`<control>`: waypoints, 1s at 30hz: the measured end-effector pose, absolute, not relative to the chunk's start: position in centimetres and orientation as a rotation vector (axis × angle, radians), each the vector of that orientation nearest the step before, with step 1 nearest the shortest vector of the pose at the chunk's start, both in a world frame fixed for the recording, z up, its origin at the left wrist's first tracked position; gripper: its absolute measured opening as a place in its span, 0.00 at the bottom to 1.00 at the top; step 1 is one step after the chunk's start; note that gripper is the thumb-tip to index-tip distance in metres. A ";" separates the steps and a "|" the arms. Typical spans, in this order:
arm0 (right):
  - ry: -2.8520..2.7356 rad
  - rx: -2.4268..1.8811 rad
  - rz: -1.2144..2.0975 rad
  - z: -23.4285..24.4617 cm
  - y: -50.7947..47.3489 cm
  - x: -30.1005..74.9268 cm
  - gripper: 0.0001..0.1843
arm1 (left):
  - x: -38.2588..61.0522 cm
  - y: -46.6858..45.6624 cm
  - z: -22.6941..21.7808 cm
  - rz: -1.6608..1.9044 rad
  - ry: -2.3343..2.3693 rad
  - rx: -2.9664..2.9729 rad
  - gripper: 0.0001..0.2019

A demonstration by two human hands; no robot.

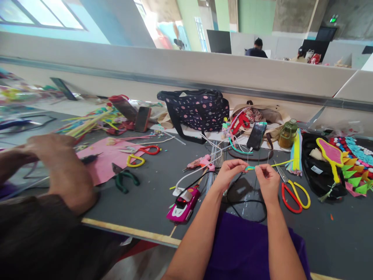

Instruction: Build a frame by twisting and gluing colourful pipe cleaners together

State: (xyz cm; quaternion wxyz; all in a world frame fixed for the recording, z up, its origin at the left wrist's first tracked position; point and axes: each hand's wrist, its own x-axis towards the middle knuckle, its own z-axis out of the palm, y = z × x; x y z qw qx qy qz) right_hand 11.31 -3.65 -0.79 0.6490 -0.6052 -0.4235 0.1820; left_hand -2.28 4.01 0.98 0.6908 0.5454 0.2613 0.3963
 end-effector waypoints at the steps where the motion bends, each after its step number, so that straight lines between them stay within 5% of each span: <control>1: -0.943 -1.360 0.449 -0.8 -3.6 11.4 0.15 | -2.3 4.0 1.1 0.884 0.585 1.224 0.12; 14: -1.150 -1.428 0.240 -0.7 -4.1 10.9 0.11 | -1.8 4.2 0.5 0.871 0.653 1.250 0.09; 30: -0.804 -1.119 0.834 -0.5 -3.5 11.7 0.15 | -2.6 4.3 0.7 0.936 0.361 1.330 0.09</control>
